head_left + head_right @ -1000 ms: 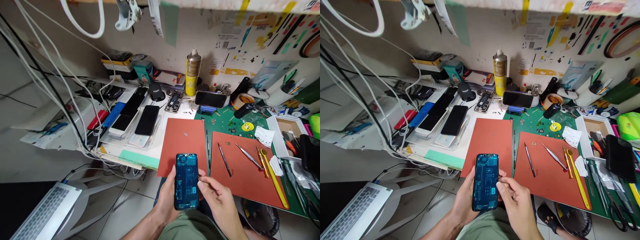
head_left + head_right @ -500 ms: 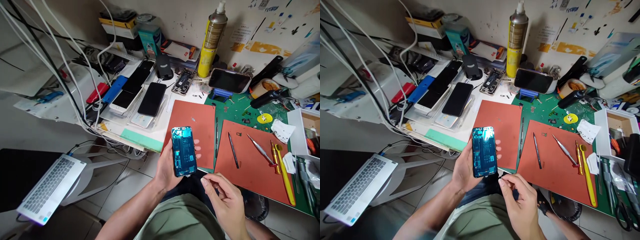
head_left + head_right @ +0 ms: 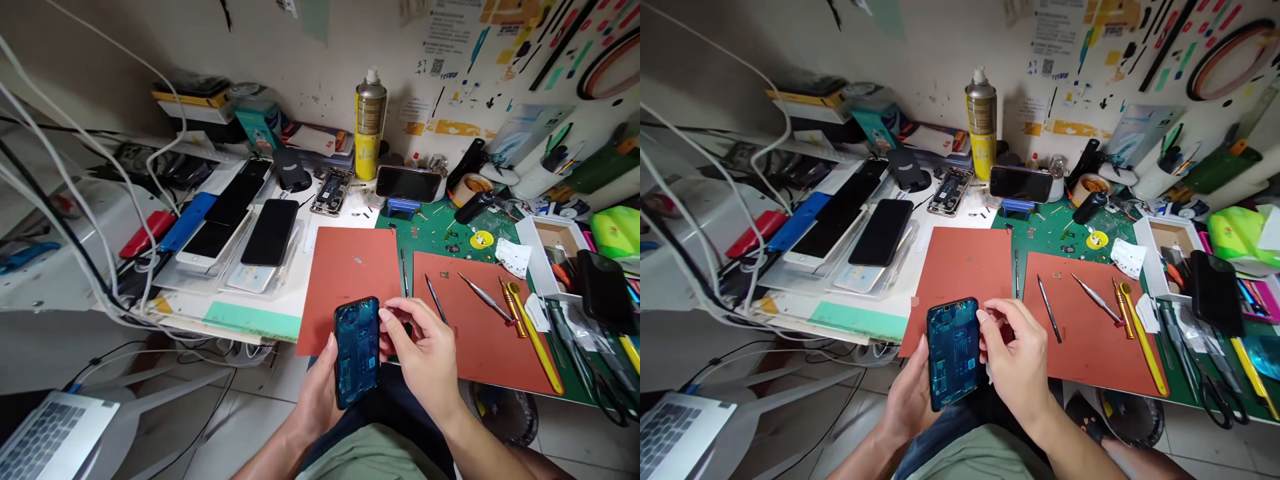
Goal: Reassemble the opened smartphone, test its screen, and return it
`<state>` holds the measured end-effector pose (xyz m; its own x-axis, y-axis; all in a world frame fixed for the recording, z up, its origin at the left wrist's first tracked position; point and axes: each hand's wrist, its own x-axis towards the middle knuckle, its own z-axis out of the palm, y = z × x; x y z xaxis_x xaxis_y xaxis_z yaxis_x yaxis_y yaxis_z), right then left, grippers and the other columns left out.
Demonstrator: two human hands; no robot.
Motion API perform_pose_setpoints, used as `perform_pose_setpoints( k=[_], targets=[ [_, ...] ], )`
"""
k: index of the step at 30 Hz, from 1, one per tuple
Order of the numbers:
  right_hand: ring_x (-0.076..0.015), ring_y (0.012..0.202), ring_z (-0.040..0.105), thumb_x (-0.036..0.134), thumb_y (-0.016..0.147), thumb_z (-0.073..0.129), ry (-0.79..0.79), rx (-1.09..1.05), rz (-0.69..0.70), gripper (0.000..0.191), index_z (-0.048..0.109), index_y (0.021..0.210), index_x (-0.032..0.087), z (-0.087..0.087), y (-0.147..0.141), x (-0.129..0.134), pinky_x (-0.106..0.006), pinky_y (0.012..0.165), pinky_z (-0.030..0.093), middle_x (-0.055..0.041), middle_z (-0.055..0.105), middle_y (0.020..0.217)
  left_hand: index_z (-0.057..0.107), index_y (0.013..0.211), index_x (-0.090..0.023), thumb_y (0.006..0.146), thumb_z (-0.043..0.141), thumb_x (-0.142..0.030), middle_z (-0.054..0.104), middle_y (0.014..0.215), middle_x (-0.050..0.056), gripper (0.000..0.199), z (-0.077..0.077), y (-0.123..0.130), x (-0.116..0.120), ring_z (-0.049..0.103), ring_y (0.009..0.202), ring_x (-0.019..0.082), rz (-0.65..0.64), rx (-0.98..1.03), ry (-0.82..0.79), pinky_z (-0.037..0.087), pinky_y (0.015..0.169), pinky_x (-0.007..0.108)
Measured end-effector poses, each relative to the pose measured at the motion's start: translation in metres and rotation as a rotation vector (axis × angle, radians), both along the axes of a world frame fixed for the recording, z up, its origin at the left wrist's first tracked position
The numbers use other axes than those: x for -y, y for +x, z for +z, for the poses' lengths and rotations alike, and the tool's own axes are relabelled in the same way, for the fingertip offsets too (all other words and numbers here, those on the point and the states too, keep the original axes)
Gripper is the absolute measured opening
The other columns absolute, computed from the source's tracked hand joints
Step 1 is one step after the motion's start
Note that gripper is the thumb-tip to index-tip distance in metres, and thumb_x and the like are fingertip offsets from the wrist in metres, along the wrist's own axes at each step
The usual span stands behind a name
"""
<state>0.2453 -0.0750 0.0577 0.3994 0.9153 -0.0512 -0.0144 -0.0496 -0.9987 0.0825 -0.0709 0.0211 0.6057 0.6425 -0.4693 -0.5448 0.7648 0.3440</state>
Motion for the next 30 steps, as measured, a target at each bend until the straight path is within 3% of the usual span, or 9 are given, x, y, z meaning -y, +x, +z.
perform_pose_setpoints(
  k=[8,13,20,26,30],
  targets=[
    [-0.0119,0.06,0.064,0.041,0.107,0.066,0.016,0.137,-0.026,0.022,0.075,0.097,0.023,-0.007,-0.005,0.0,-0.023,0.049,0.058,-0.0023,0.069,0.091,0.074,0.144,-0.022,0.1,0.07,-0.058,0.071,0.15,0.013,0.057,-0.019,-0.001,0.011,0.05,0.156,0.038,0.105,-0.066,0.119,0.033,0.135,0.056],
    [-0.016,0.078,0.071,0.029,0.11,0.058,0.109,0.378,-0.044,0.018,0.071,0.1,0.023,-0.007,-0.005,0.0,-0.027,0.07,0.06,-0.003,0.071,0.093,0.075,0.143,-0.026,0.1,0.071,-0.058,0.068,0.154,0.01,0.053,-0.027,-0.001,0.018,0.041,0.163,0.036,0.144,-0.144,0.105,0.024,0.139,0.054],
    [-0.0159,0.081,0.067,0.013,0.11,0.051,0.269,0.66,-0.123,0.016,0.063,0.105,0.022,-0.011,-0.013,-0.005,-0.027,0.075,0.055,-0.0023,0.067,0.091,0.073,0.145,-0.028,0.105,0.063,-0.058,0.063,0.16,0.009,0.051,-0.039,-0.003,0.025,0.035,0.165,0.033,0.153,-0.093,0.153,0.014,0.14,0.052],
    [-0.0181,0.083,0.064,0.005,0.107,0.052,0.35,0.853,-0.216,0.018,0.061,0.109,0.02,-0.022,-0.022,-0.006,-0.03,0.078,0.054,-0.0044,0.066,0.091,0.072,0.146,-0.029,0.104,0.066,-0.055,0.061,0.162,0.007,0.05,-0.038,-0.006,0.027,0.033,0.166,0.034,0.163,-0.134,0.144,0.014,0.14,0.051],
    [-0.0199,0.082,0.063,0.001,0.105,0.053,0.406,0.931,-0.257,0.019,0.061,0.111,0.018,-0.027,-0.026,-0.007,-0.033,0.076,0.056,-0.0072,0.066,0.09,0.07,0.149,-0.029,0.105,0.062,-0.058,0.058,0.165,0.008,0.053,-0.05,-0.005,0.027,0.033,0.166,0.034,0.161,-0.098,0.179,0.012,0.14,0.051]
  ],
)
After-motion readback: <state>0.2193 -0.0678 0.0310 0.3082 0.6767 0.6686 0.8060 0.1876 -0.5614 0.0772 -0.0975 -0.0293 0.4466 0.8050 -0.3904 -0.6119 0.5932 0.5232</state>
